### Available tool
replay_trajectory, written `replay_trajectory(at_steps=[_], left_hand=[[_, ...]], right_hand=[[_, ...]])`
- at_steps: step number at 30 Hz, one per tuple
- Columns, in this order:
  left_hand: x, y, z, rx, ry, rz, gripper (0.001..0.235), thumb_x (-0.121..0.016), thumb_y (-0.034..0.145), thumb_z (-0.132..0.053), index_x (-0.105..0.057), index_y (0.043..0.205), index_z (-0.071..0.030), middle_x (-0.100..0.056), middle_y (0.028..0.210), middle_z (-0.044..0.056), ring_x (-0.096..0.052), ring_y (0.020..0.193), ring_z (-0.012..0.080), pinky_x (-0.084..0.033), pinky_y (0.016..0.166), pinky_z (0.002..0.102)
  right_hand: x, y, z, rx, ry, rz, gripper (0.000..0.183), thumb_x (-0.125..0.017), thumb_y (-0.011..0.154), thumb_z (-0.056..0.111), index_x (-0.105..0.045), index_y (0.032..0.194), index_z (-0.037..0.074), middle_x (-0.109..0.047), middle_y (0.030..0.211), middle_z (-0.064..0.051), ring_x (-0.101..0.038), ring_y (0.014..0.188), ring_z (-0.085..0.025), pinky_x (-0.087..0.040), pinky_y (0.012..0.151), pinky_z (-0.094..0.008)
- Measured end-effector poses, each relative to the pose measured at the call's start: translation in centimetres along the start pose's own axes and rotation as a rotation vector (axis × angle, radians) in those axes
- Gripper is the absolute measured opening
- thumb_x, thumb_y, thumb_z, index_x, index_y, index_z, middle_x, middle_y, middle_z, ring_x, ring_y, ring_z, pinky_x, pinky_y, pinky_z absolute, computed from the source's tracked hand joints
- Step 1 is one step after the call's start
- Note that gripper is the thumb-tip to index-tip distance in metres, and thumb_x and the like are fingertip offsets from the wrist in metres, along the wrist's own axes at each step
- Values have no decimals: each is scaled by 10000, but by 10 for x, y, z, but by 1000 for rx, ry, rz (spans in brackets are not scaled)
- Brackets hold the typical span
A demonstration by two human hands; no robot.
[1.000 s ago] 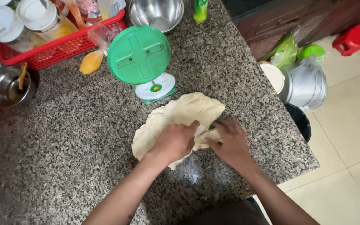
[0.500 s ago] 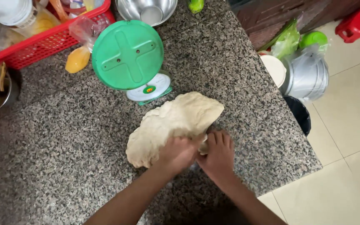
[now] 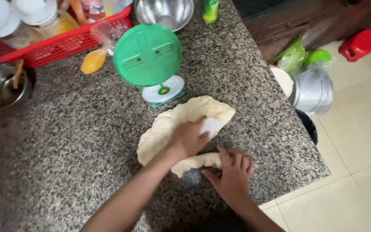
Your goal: Cutting and weighing small portions of dough on a scale
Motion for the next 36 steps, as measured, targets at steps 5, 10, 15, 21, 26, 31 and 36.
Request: replay_trajectory(at_steps=[5,10,15,21,26,31,36], left_hand=[[39,-113,28,-190,380,-61,665,-816,960,-265,-708,1601,-124,-889,863,194,-856,752,517,-640,626,693],[9,-136,42,-241,351,75,580,-778,876,130,-710,1399,-111,-835,746,45,-797,570,320,-675,529,543],[-17,-134,45,-116,189,167,344,-796,1203,-126,-659,1515,-171,-878,874,58,-870,771,276,-663,1076,581],[64,-108,-41,163,135,569,558,-745,1205,-59,-537,1711,-167,-761,1606,209,-631,1602,485,-183,1504,734],[-34,-70,19,-134,-78,20,356,-636,1144,-205,-694,1452,-35,-826,1291,170,-808,1084,401,-643,804,583],[28,-183,27,408,-256,195,487,-740,1206,-309,-680,1682,-222,-874,1416,49,-869,1187,217,-797,960,350],[-63,-275,104,708,-250,-73,433,-715,1059,-579,-682,1377,-287,-955,1257,78,-887,1195,444,-638,1021,614]], right_hand=[[8,38,41,468,57,-112,862,-693,992,975,-833,1352,204,-765,1449,-60,-668,1429,-418,-386,1306,-783],[6,34,65,493,-5,-41,893,-787,934,1012,-784,1256,179,-781,1318,-118,-702,1267,-411,-531,1130,-598],[4,18,65,411,4,17,846,-665,1010,993,-802,1392,251,-790,1398,-148,-711,1374,-444,-445,1334,-726],[-8,4,62,503,77,-189,685,-891,964,701,-781,1325,130,-754,1380,-145,-684,1418,-425,-398,1409,-707],[15,-15,19,741,119,-106,482,-857,1070,582,-718,1220,145,-704,1378,-118,-664,1441,-383,-373,1414,-681],[34,-2,-24,983,45,-112,517,-866,1084,566,-785,1483,249,-752,1462,-87,-724,1387,-330,-489,1233,-624],[32,31,-25,1108,-37,-128,793,-715,1152,736,-562,1827,348,-574,1862,-100,-517,1727,-405,-419,1368,-685]])
Point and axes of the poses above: each hand's wrist, its own y-axis towards the middle knuckle, its own x-axis out of the back of the hand, z = x × y, the point moved 1 cm from there along y, towards the middle knuckle
